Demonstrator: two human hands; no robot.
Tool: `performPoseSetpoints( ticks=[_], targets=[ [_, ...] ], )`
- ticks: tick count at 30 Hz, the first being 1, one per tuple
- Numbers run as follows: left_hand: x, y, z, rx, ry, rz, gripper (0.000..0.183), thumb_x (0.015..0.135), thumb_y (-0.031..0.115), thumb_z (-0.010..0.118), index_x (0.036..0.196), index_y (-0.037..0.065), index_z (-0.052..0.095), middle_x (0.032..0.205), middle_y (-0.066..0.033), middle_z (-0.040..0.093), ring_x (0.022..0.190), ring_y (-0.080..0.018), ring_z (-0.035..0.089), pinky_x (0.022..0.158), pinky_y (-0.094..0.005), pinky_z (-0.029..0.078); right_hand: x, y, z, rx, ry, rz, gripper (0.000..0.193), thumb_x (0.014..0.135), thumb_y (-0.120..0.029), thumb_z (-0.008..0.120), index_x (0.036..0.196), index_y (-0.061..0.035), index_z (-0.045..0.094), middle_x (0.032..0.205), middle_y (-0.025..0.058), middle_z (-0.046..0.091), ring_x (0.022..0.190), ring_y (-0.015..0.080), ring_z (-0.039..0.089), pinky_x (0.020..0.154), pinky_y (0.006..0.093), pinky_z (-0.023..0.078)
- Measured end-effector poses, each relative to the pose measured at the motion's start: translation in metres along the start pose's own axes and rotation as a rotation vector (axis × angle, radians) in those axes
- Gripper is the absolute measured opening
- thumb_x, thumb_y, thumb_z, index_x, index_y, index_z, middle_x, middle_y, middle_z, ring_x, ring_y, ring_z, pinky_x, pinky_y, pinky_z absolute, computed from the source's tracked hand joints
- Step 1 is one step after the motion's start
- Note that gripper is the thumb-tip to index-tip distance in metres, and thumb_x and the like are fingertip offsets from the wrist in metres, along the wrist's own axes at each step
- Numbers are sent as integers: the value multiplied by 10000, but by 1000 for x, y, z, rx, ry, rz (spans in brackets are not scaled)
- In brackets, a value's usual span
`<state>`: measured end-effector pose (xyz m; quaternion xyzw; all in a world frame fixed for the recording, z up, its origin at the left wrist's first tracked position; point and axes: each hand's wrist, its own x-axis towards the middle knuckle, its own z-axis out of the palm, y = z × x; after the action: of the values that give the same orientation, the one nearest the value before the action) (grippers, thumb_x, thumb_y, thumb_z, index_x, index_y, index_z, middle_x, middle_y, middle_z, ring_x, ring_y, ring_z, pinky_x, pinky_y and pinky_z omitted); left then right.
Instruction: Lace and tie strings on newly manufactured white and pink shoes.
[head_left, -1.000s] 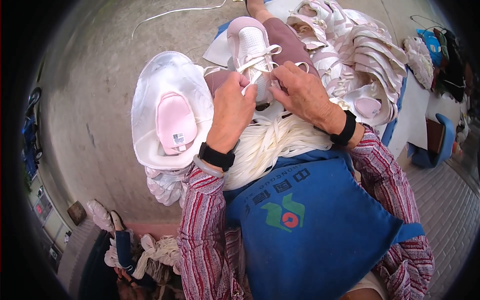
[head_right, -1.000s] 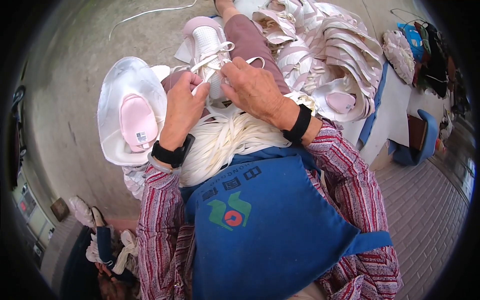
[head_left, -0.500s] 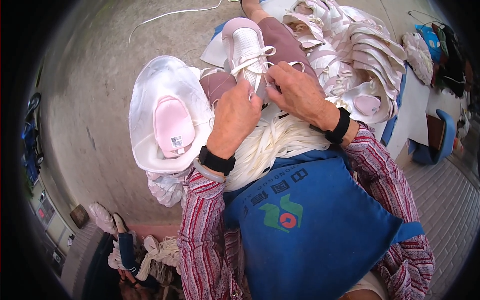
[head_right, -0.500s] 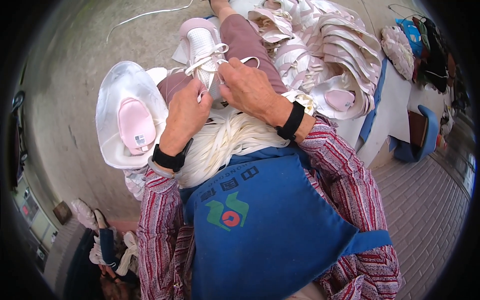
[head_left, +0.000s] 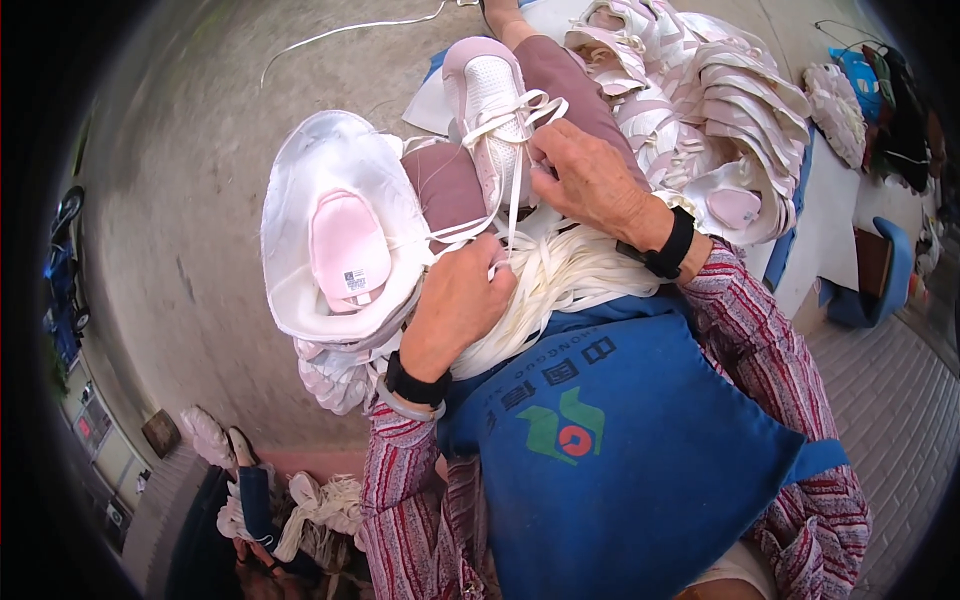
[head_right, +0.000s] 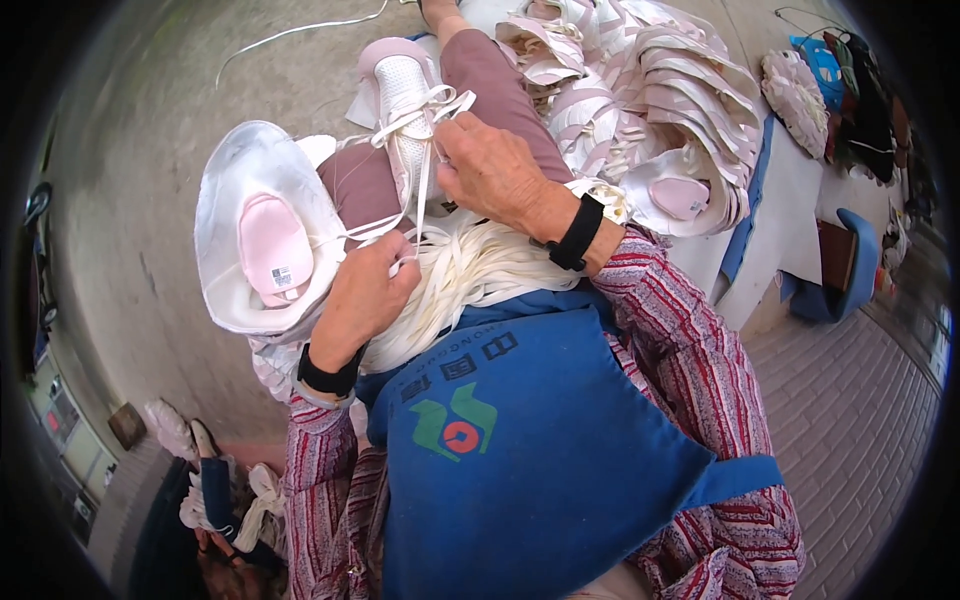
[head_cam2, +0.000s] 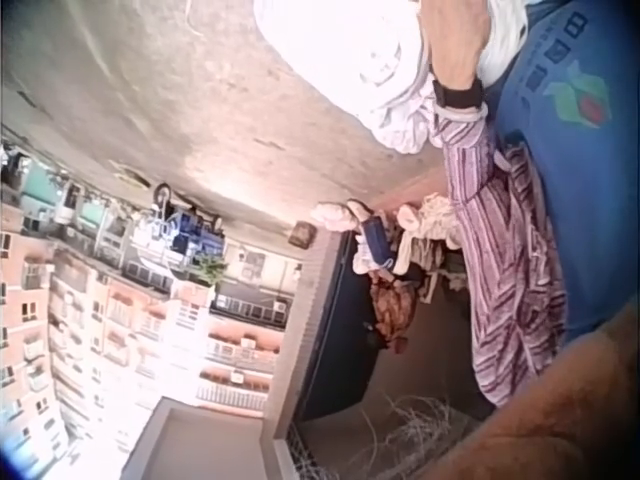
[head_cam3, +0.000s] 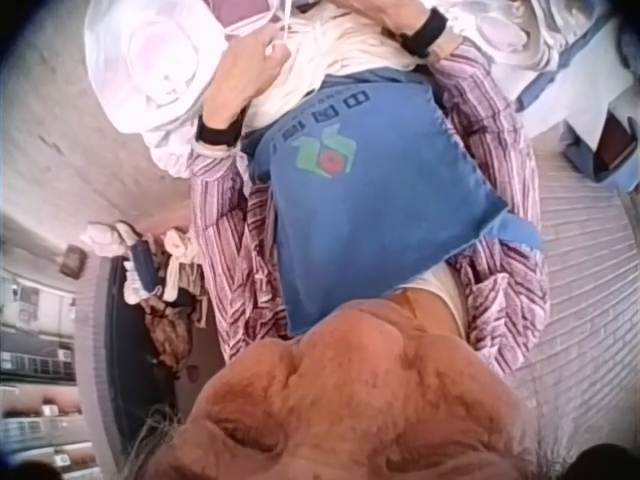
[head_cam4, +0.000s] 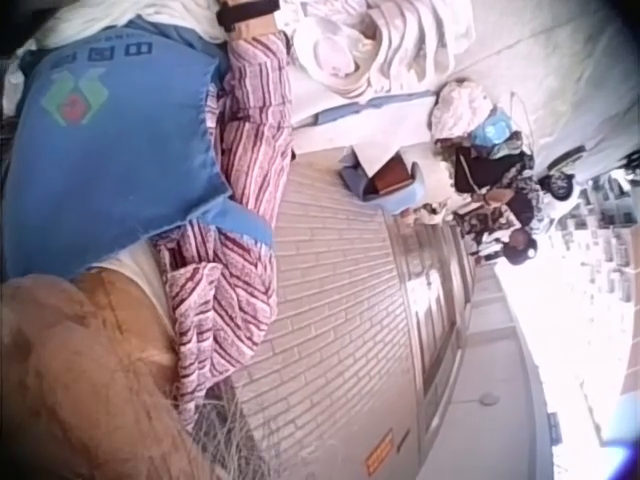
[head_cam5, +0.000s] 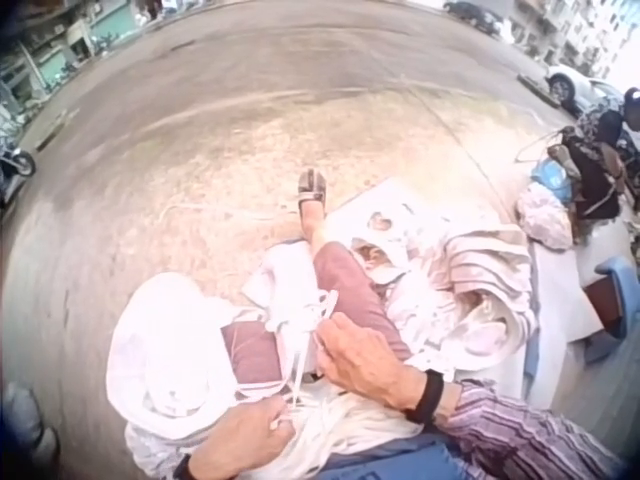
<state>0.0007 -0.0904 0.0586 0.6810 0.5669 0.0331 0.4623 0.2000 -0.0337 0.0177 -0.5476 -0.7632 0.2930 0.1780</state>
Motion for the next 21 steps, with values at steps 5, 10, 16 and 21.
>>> performPoseSetpoints(
  ticks=[5, 10, 16, 21],
  targets=[
    [9, -2, 6, -47, 93, 36, 127, 807, 117, 548, 858, 1, 553, 708, -219, 595, 659, -360, 592, 616, -394, 459, -2, 5, -6, 60, 85, -6, 152, 801, -137, 588, 911, -38, 556, 872, 149, 558, 760, 344, 597, 646, 437, 474],
    [13, -3, 5, -250, 221, -9, 146, 833, 115, 577, 887, -17, 545, 725, -158, 605, 638, -266, 592, 606, -346, 465, 5, 8, -15, 53, 242, -46, 160, 802, -106, 610, 952, -54, 588, 888, 117, 556, 759, 315, 602, 660, 399, 492],
    [30, 4, -3, -122, 298, -42, 182, 841, 137, 594, 947, -4, 550, 726, -165, 610, 649, -279, 606, 601, -355, 474, 12, -2, -10, -30, 124, -146, 181, 810, -72, 596, 990, -52, 603, 980, 110, 552, 813, 301, 605, 690, 374, 502],
    [36, 6, -1, 103, 258, -1, 208, 831, 182, 617, 923, 8, 551, 730, -194, 624, 696, -371, 615, 608, -443, 466, 9, 3, -8, -64, 105, -136, 142, 832, -92, 584, 965, -44, 586, 989, 117, 554, 815, 313, 609, 686, 384, 503]
  ],
)
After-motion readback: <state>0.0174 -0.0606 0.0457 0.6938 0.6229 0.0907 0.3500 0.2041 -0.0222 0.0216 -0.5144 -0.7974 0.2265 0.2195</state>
